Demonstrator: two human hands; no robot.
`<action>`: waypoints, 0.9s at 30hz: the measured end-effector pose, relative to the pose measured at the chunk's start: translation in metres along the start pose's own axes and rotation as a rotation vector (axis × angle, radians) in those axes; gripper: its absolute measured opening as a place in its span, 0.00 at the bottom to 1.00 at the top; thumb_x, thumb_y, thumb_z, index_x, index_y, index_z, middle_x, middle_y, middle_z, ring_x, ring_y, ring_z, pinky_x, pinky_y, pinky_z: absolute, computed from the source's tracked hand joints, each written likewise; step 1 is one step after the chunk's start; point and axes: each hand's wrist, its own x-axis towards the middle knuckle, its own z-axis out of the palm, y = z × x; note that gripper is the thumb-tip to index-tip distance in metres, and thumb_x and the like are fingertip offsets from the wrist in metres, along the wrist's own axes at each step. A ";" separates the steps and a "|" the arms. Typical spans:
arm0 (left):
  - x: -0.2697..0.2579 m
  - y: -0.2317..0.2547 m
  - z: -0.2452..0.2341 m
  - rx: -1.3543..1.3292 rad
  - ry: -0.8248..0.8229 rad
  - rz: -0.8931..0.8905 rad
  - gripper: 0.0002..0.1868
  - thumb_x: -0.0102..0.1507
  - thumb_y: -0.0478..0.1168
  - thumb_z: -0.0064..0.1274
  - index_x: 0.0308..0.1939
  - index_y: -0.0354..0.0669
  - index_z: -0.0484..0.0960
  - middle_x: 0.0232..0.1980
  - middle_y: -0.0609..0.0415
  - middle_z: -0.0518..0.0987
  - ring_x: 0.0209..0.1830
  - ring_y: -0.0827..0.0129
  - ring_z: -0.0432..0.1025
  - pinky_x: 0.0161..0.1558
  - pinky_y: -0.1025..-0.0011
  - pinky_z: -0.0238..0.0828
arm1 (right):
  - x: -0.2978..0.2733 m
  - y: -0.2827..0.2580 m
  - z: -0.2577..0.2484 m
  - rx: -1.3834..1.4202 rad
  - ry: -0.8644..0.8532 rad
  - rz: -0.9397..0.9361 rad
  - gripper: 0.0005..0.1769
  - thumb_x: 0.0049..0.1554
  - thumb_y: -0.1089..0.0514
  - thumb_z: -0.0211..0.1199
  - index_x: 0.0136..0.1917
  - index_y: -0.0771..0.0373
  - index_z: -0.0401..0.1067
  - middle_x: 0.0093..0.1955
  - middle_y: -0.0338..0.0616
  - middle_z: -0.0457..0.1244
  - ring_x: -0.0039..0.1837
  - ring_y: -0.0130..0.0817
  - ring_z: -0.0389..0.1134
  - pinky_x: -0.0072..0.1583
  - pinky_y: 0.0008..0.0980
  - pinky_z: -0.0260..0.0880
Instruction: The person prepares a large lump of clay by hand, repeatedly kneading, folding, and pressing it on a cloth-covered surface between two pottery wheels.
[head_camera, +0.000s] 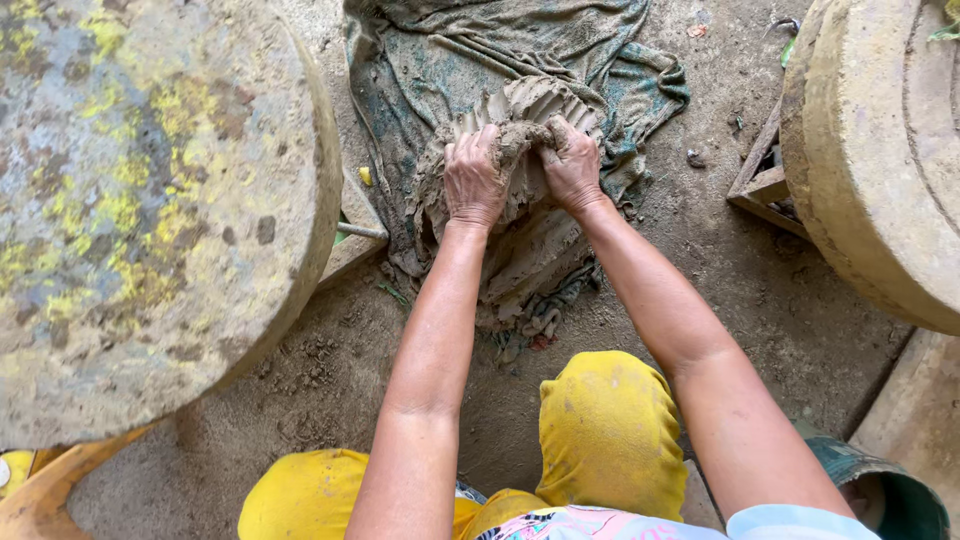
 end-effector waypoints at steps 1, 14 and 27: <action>-0.006 0.011 -0.014 0.007 0.002 0.026 0.22 0.71 0.46 0.58 0.64 0.45 0.70 0.70 0.38 0.69 0.74 0.51 0.63 0.75 0.49 0.57 | -0.002 -0.001 -0.006 0.056 -0.068 0.014 0.15 0.60 0.61 0.54 0.60 0.57 0.70 0.60 0.47 0.69 0.63 0.42 0.71 0.68 0.42 0.74; -0.105 -0.007 -0.044 0.279 -0.211 -0.019 0.59 0.62 0.58 0.61 0.80 0.45 0.34 0.83 0.44 0.31 0.85 0.45 0.33 0.77 0.35 0.28 | 0.007 -0.090 0.002 -0.646 -0.336 -0.056 0.48 0.47 0.22 0.69 0.69 0.55 0.67 0.66 0.51 0.60 0.70 0.47 0.58 0.71 0.54 0.60; -0.067 0.010 -0.083 0.252 -0.649 -0.234 0.57 0.61 0.61 0.58 0.80 0.56 0.33 0.84 0.47 0.28 0.83 0.45 0.28 0.72 0.32 0.23 | -0.045 -0.160 -0.067 0.799 -0.322 0.152 0.10 0.60 0.53 0.63 0.54 0.57 0.73 0.48 0.35 0.70 0.50 0.25 0.70 0.57 0.32 0.74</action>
